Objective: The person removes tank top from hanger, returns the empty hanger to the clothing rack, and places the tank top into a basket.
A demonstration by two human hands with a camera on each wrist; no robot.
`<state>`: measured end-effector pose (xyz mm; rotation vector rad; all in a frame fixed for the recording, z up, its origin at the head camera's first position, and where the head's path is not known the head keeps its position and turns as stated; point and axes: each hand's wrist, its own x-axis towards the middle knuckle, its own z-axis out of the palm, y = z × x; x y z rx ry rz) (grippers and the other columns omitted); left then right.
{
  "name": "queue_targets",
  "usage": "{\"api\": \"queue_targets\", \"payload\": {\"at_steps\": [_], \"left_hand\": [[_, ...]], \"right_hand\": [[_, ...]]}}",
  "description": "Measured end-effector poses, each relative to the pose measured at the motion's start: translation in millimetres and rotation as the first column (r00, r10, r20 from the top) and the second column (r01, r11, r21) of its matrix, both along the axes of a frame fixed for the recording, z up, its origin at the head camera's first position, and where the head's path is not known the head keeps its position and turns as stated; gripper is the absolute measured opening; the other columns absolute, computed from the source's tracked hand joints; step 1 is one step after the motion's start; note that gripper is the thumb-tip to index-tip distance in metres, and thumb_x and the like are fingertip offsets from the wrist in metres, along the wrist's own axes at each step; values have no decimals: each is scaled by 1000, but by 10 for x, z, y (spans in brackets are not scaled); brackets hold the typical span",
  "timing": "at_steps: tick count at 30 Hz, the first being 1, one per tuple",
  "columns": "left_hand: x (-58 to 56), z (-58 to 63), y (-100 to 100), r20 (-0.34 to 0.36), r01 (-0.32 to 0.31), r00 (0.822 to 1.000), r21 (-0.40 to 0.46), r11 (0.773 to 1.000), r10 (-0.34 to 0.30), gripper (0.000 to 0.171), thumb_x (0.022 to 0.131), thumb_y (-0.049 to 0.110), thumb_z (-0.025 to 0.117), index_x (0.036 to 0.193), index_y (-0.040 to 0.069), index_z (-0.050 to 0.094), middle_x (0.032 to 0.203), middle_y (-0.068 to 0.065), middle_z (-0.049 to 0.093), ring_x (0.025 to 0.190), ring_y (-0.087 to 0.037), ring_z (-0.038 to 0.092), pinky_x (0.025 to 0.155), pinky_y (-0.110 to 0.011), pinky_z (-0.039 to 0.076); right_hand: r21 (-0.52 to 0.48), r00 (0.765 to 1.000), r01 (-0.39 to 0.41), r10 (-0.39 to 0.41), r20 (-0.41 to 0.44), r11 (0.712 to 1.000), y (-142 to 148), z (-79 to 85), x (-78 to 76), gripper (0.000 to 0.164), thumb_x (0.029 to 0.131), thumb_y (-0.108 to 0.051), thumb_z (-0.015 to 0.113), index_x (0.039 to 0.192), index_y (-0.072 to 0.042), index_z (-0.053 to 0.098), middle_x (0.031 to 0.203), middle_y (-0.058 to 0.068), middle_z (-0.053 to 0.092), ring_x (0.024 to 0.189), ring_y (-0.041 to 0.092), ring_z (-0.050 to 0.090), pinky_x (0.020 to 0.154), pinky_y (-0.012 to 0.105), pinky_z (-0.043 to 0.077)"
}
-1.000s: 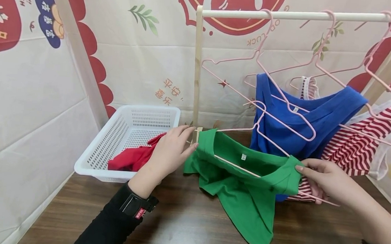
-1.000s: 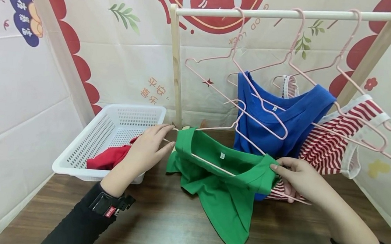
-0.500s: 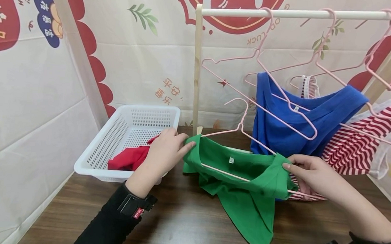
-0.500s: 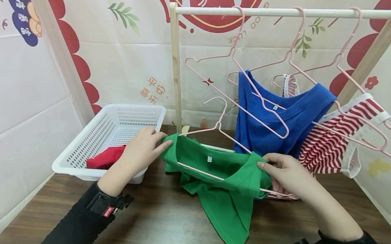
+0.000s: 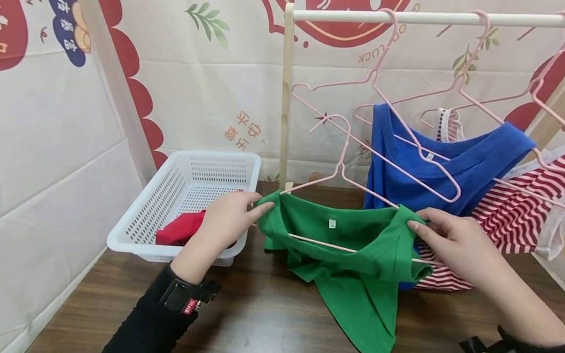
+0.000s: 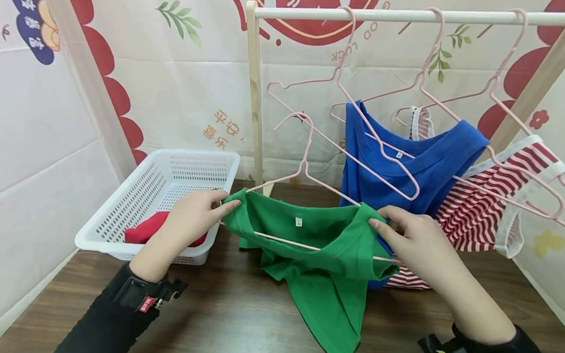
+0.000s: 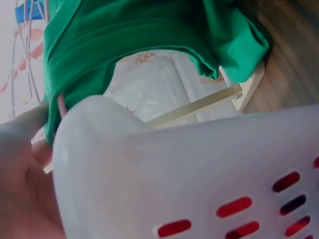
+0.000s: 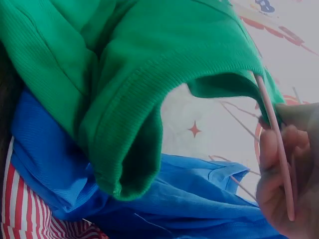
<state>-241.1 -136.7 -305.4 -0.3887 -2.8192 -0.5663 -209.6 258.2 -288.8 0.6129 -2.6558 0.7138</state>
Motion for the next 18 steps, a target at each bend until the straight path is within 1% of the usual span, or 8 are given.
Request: {"api": "queue_targets", "payload": {"at_steps": [2,4,7,9,10,14,16,18], "left_hand": [[-5,5,-25,-11,-3,1000,12,1000,3,32,94,49,57,81,20,63,61,7,55,63,-13,54,55,-30,42],[-8,10,-48,-47,-1,999,4,1000,1,32,94,50,58,84,20,66,61,8,54,62,-13,53,55,-30,42],[-10,17,-76,-129,12,992,1,1000,-11,32,92,50,60,86,19,69,60,8,54,59,-13,52,54,-30,41],[-10,26,-97,-178,27,984,9,1000,-25,32,92,49,62,86,18,70,60,8,55,57,-13,51,53,-29,40],[-11,31,-108,-198,36,980,13,999,-33,32,91,48,64,87,17,70,61,7,56,57,-13,50,53,-29,40],[-9,59,-142,-223,57,973,-7,998,-57,32,90,47,66,79,16,66,59,7,55,54,-13,47,52,-28,39],[-5,70,-147,-236,54,970,-34,998,-60,35,90,46,65,73,17,61,56,7,51,51,-13,45,49,-27,37],[6,74,-141,-269,41,962,-54,998,-55,39,91,46,65,66,17,56,52,6,45,49,-13,42,46,-27,34]], "right_hand": [[36,995,17,-14,-98,999,-20,6,21,8,97,-20,61,101,-17,67,60,-8,46,54,8,43,48,27,31],[56,982,30,-19,-190,998,-30,1,34,7,95,-17,64,101,-17,68,60,-10,48,53,6,42,48,26,32],[54,945,31,-12,-325,998,-33,-13,38,10,91,-14,68,101,-15,70,60,-12,51,52,4,40,48,24,30],[48,913,12,9,-407,999,-29,-22,33,11,92,-18,67,101,-13,71,58,-11,51,50,2,36,46,23,27],[47,894,-4,24,-448,999,-28,-24,28,14,95,-24,65,101,-12,71,58,-11,52,49,1,34,45,22,26],[51,806,-60,79,-587,997,-42,-15,4,47,100,-48,48,97,-8,73,55,-8,52,47,-2,29,41,21,20],[65,764,-65,92,-639,996,-62,3,0,56,100,-53,42,95,-6,73,54,-7,52,45,-2,29,40,20,18],[78,726,-50,90,-682,996,-84,27,2,57,101,-51,42,93,-4,73,52,-5,51,43,1,32,39,20,17]]}}
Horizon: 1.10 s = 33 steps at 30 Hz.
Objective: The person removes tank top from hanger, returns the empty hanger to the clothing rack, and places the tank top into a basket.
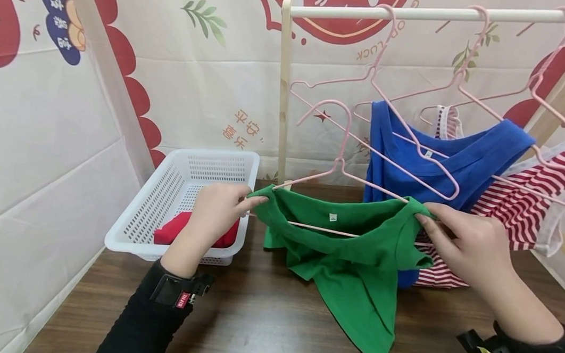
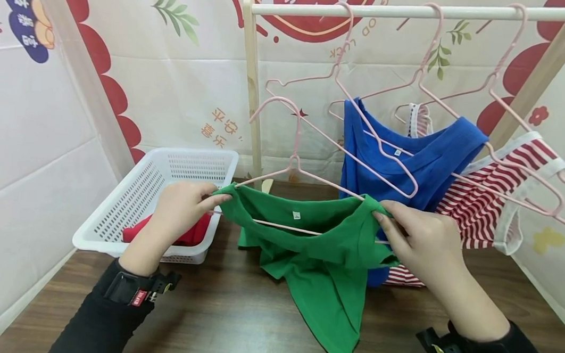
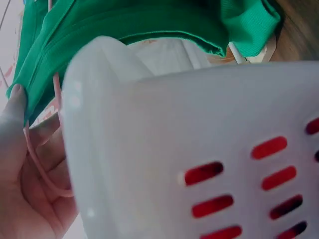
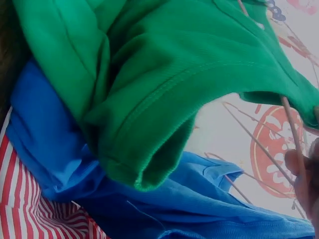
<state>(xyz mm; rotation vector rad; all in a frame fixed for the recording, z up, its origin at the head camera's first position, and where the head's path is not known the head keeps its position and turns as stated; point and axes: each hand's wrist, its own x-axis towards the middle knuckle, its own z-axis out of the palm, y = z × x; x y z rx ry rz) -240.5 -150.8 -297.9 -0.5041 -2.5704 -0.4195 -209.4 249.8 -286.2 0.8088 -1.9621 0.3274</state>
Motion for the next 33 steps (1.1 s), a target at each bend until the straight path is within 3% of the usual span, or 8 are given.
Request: {"api": "queue_targets", "payload": {"at_steps": [5,9,13,18,24,28,33], "left_hand": [[32,-14,34,-158,15,987,42,999,-8,44,88,41,70,60,14,49,49,4,37,44,-13,35,43,-26,28],[62,-19,42,-282,75,958,92,993,-46,45,83,34,76,59,11,45,50,2,35,43,-12,31,43,-26,26],[91,6,41,-363,108,930,112,988,-60,46,82,28,78,59,10,43,51,2,32,42,-13,29,42,-26,26],[108,85,54,-347,87,937,139,987,-33,43,86,27,75,62,10,44,53,0,34,45,-14,34,43,-26,29],[133,233,75,-318,25,947,224,974,49,38,90,28,71,66,10,49,56,-3,42,51,-19,43,49,-30,36],[136,280,119,-322,45,946,276,960,48,36,90,25,71,67,9,50,57,-3,43,55,-21,45,54,-31,37],[111,275,210,-344,85,939,275,958,15,38,90,23,72,65,9,46,57,-2,41,55,-19,42,53,-30,35]], "right_hand": [[25,996,45,-43,-84,999,-35,87,35,55,102,-47,43,92,-1,73,50,2,52,39,11,40,36,22,18],[30,994,67,-64,-90,997,-61,163,70,56,102,-47,42,91,-1,72,53,7,55,41,19,47,36,29,24],[23,992,99,-97,-75,995,-103,233,95,56,102,-47,41,95,0,72,68,16,66,52,31,60,39,40,34],[-43,993,109,-111,-33,993,-157,271,100,60,102,-50,40,101,0,72,81,19,70,67,37,65,52,45,40],[-101,996,84,-85,-4,991,-236,319,54,58,101,-50,42,105,0,72,82,18,69,70,35,64,60,37,38],[-116,997,72,-73,-5,991,-269,351,22,52,102,-45,45,109,-1,72,78,16,67,66,30,60,59,32,36],[-129,997,74,-69,37,989,-328,362,-10,35,100,-31,54,112,-1,71,80,15,67,67,26,58,65,21,36]]}}
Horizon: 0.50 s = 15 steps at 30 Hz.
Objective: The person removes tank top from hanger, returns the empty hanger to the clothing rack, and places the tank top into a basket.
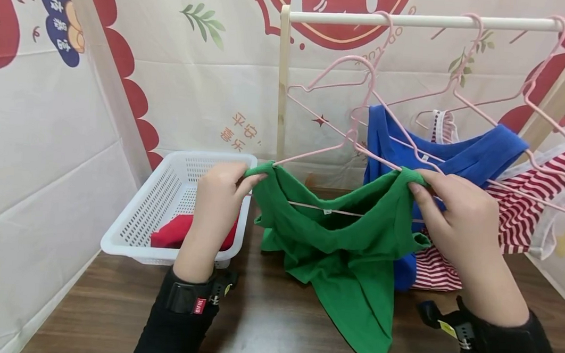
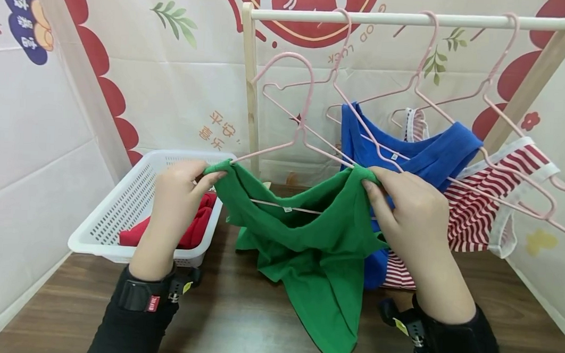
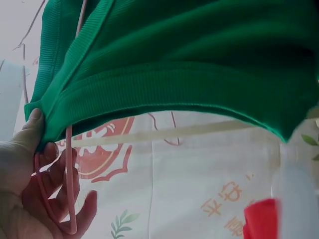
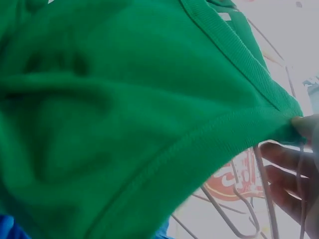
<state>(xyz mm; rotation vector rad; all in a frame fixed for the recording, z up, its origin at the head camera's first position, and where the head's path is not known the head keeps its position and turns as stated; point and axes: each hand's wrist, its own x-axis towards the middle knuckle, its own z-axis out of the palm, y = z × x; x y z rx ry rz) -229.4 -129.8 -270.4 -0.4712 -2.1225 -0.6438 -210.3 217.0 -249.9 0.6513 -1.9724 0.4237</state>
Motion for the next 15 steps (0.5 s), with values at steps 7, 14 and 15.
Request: {"api": "queue_targets", "payload": {"at_steps": [7,14,15], "left_hand": [[-63,-43,152,-51,-18,999,-68,998,14,40,87,28,72,64,9,46,56,-3,41,54,-21,41,51,-31,34],[-87,-39,272,-40,-11,999,-86,996,8,44,86,31,73,62,10,44,55,-3,38,55,-21,44,50,-31,35],[-91,-38,285,-36,-7,999,-86,996,4,44,86,31,73,62,10,43,55,-3,38,55,-21,44,49,-31,35]], "right_hand": [[-21,995,-6,8,103,1000,-59,-39,-24,24,94,-12,64,117,-4,69,90,14,69,76,25,60,71,21,37],[-94,988,-27,41,146,995,-139,-62,-33,24,93,-7,65,116,-3,69,97,13,70,83,25,61,75,18,36],[-107,988,-29,45,150,994,-148,-60,-30,24,93,-7,65,116,-3,69,99,14,70,84,26,62,77,16,36]]}}
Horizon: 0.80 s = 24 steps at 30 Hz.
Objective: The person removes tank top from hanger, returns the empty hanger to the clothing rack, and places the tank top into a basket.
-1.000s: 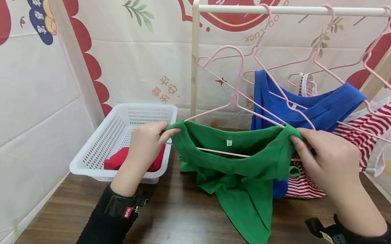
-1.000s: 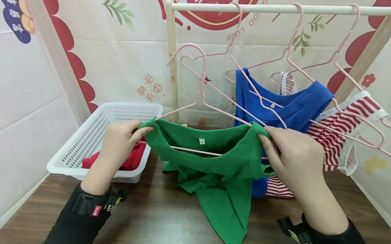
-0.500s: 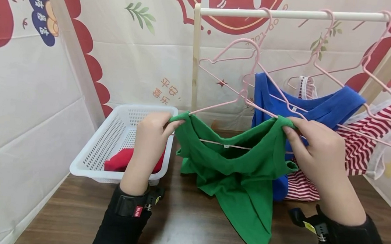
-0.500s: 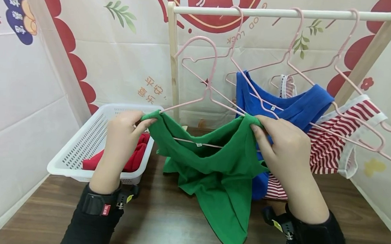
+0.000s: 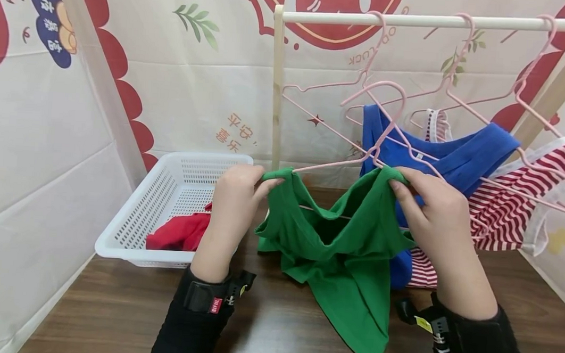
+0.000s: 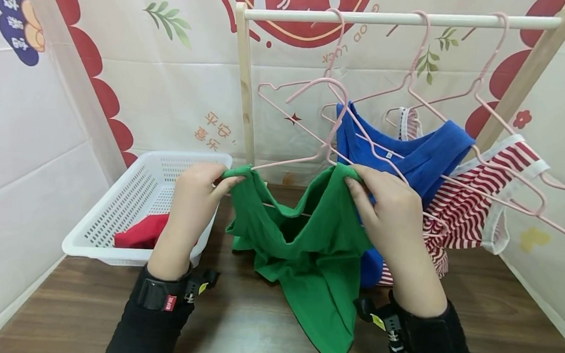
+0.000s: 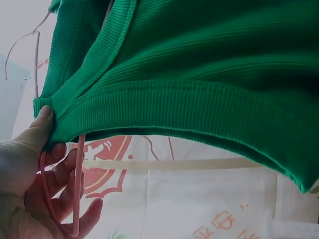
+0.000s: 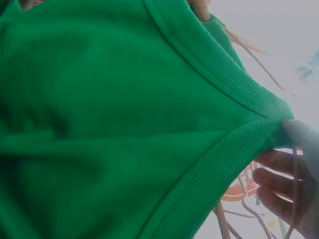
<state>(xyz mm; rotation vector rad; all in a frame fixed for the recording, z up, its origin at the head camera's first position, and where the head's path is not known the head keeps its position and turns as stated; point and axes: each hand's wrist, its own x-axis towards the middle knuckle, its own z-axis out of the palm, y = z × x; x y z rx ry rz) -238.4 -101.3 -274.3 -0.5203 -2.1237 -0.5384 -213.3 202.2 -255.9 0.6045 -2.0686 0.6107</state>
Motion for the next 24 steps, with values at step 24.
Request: {"api": "queue_targets", "payload": {"at_steps": [24], "left_hand": [[-20,5,-84,410,85,853,500,862,-322,18,88,25,75,99,11,76,89,1,72,81,-13,67,71,-33,53]], "right_hand": [[-261,992,-44,74,106,964,15,-128,-29,18,93,-8,66,109,-6,74,87,-7,67,76,-2,56,69,9,41]]}}
